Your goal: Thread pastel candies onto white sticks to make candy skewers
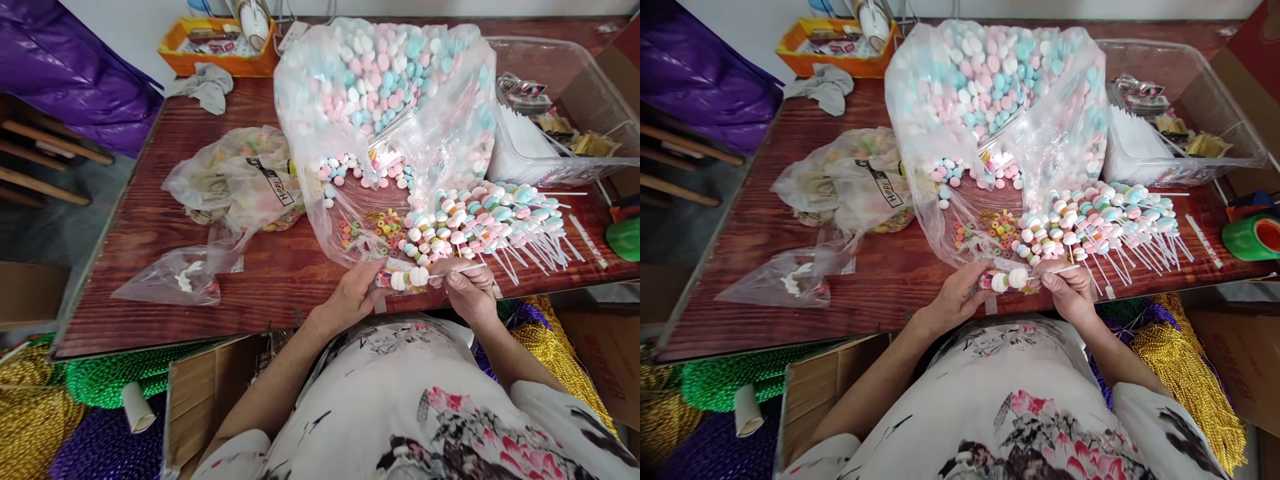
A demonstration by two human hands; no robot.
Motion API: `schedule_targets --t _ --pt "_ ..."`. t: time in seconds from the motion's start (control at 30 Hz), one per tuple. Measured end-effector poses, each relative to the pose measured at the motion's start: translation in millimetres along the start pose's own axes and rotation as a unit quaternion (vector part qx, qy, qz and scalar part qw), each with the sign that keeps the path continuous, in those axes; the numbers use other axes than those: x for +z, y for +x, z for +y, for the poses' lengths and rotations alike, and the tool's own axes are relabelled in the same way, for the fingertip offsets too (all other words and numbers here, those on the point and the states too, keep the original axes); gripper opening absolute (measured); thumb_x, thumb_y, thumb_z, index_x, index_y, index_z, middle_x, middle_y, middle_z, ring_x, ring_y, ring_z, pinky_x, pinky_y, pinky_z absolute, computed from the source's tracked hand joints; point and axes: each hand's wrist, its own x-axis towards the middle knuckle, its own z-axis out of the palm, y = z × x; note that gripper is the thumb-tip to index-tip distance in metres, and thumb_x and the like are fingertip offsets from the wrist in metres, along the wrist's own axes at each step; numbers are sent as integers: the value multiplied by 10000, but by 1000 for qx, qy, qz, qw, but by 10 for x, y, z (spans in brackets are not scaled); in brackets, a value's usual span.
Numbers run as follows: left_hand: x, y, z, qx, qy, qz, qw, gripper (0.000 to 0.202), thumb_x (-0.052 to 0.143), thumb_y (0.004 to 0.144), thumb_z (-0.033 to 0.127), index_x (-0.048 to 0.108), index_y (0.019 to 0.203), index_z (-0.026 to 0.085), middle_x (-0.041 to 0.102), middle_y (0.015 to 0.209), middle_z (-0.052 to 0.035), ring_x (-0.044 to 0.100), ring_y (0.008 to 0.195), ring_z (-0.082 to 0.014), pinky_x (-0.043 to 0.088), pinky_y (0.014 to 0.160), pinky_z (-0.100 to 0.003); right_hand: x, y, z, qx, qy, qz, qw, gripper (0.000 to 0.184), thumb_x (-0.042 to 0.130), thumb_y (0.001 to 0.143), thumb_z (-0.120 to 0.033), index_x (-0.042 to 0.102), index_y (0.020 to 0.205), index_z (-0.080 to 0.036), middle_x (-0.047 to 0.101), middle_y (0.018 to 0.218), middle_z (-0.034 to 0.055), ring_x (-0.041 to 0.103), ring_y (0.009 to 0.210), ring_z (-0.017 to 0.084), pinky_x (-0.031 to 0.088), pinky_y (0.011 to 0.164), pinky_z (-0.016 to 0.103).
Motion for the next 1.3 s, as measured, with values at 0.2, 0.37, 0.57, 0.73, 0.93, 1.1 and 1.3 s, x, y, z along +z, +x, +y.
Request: schedule_targets --t 0.2,0.37,0.57,0.73,0.93,1.1,1.3 --pt "32 114 147 -108 -141 -75 981 326 566 913 471 578 1004 158 613 746 8 534 658 -130 437 609 -237 -82 -13 -1 -40 -51 -46 997 134 666 877 -343 746 852 -238 732 744 32 690 725 207 578 701 398" --pt "156 69 234 -174 -111 -33 978 516 846 608 524 531 833 183 530 647 63 438 589 -105 355 537 -217 -79 -17 -48 -54 -95 -104 989 90 655 887 -261 742 871 -245 720 740 12 663 661 165 572 682 357" --pt "194 34 128 -187 17 84 979 217 718 690 233 523 773 185 520 622 64 449 551 -90 303 520 -209 104 -65 -45 17 -47 3 999 116 705 847 -286 708 763 -208 668 633 -11 596 517 117 482 460 235" --pt "174 25 144 -197 -11 87 976 139 658 705 195 533 763 178 509 600 71 431 539 -74 301 518 -196 119 -123 -26 -12 -56 51 997 60 701 847 -277 726 825 -226 690 659 -6 612 543 134 507 497 265" --pt "205 21 209 -253 -158 61 953 313 802 651 328 546 711 158 514 608 64 402 560 -73 332 518 -191 96 -95 -52 -81 -99 -55 990 95 642 887 -243 736 897 -259 732 745 14 668 647 173 569 630 343" --pt "173 16 247 -277 -301 -18 913 413 860 604 407 553 709 150 502 616 62 398 561 -73 346 507 -190 12 19 -111 -117 -157 -175 965 185 638 872 -144 722 978 -271 708 769 5 634 657 150 540 655 335" --pt "189 -23 241 -240 -148 14 959 332 816 675 358 558 718 155 512 609 57 394 558 -77 315 508 -198 13 65 -152 -81 -143 -157 974 92 643 881 -170 698 854 -239 678 700 -23 596 590 121 498 589 279"
